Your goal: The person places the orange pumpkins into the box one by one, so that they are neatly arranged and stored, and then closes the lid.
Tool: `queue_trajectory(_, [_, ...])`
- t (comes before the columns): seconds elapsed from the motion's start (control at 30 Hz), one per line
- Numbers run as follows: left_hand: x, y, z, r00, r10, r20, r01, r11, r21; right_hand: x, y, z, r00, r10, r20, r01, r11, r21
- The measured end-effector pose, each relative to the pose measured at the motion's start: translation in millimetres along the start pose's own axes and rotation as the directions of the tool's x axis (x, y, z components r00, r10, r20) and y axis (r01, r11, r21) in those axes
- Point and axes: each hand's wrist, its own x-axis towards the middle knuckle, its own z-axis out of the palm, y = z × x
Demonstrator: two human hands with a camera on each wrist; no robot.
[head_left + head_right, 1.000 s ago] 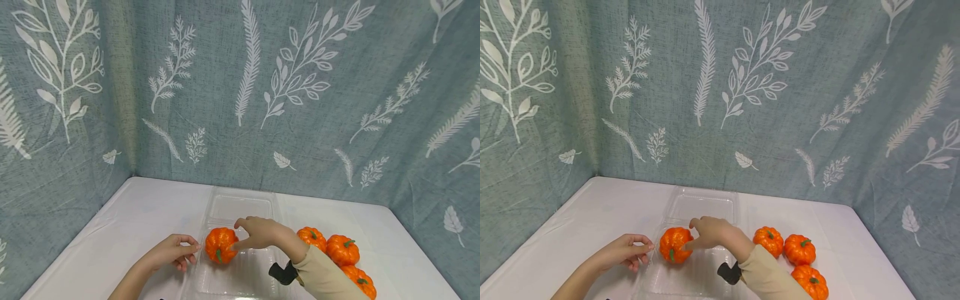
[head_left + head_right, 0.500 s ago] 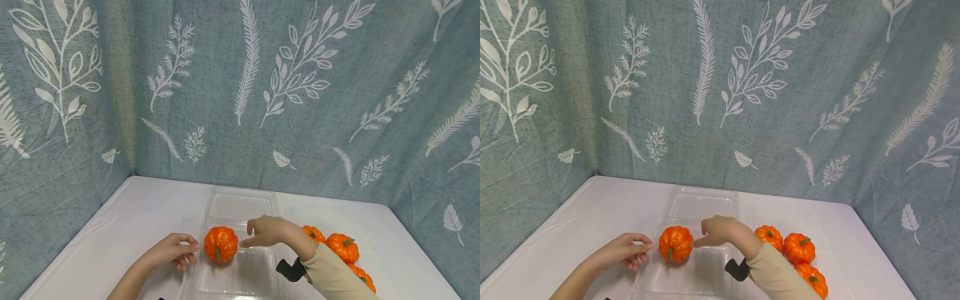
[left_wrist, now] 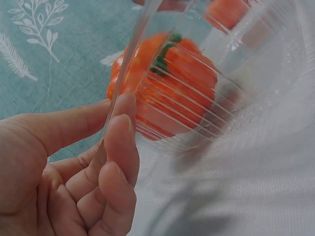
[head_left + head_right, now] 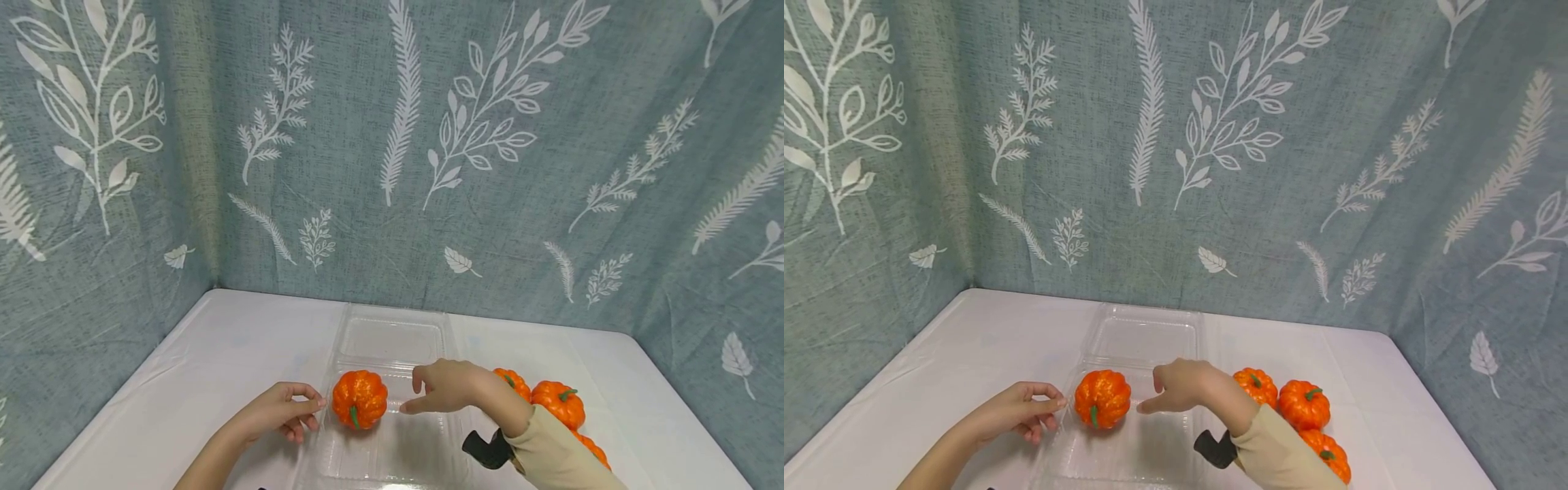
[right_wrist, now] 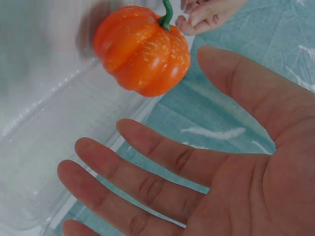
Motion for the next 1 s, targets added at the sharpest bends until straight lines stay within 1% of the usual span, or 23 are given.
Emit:
queue_trajectory(0.13, [1.4, -0.1, 0.7, 1.000, -0.004, -0.003, 0.004, 1.000, 0.006, -5.4, 8.8, 3.2, 1.000, 0.023, -0.022, -0.022, 1.000, 0.017])
queue_trajectory(0.2, [1.8, 0.2, 0.9, 1.000, -0.005, -0.007, 0.005, 1.000, 0.010, -8.4, 14.8, 4.8, 0.999, 0.018, -0.038, -0.017, 1.000, 0.019])
queue_trajectory(0.33, [2.1, 1.1, 1.6, 1.000, -0.012, -0.012, 0.012, 1.000, 0.012, -17.5, 26.7, 8.7, 0.997, 0.034, -0.069, -0.029, 0.997, 0.068])
queue_trajectory(0.43, [2.1, 1.8, 2.2, 1.000, -0.016, -0.010, 0.016, 1.000, 0.009, -26.2, 35.0, 12.5, 0.993, 0.044, -0.105, -0.034, 0.995, 0.091])
queue_trajectory(0.5, [2.3, 1.9, 2.5, 1.000, -0.016, -0.008, 0.016, 1.000, 0.007, -31.2, 40.7, 15.6, 0.989, 0.033, -0.143, -0.023, 0.997, 0.070])
queue_trajectory(0.6, [2.3, 1.1, 1.8, 1.000, -0.011, -0.003, 0.011, 1.000, 0.005, -38.6, 47.6, 20.4, 0.977, 0.015, -0.212, -0.010, 1.000, 0.028])
queue_trajectory(0.73, [3.2, -1.2, 1.2, 1.000, -0.004, 0.005, 0.004, 1.000, 0.001, -49.0, 55.7, 28.1, 0.955, 0.030, -0.295, -0.030, 1.000, 0.006])
queue_trajectory(0.8, [3.8, -2.2, 1.0, 1.000, -0.004, 0.008, 0.004, 1.000, -0.003, -54.9, 59.6, 31.3, 0.946, 0.053, -0.320, -0.048, 0.999, 0.022])
queue_trajectory(0.9, [4.2, -2.5, 0.8, 1.000, -0.007, 0.012, 0.007, 1.000, -0.006, -62.6, 65.9, 34.8, 0.932, 0.109, -0.344, -0.099, 0.994, 0.046])
queue_trajectory(1.0, [4.8, -1.8, 0.6, 1.000, -0.010, 0.016, 0.010, 1.000, -0.007, -69.4, 71.5, 38.2, 0.912, 0.192, -0.362, -0.180, 0.981, 0.068])
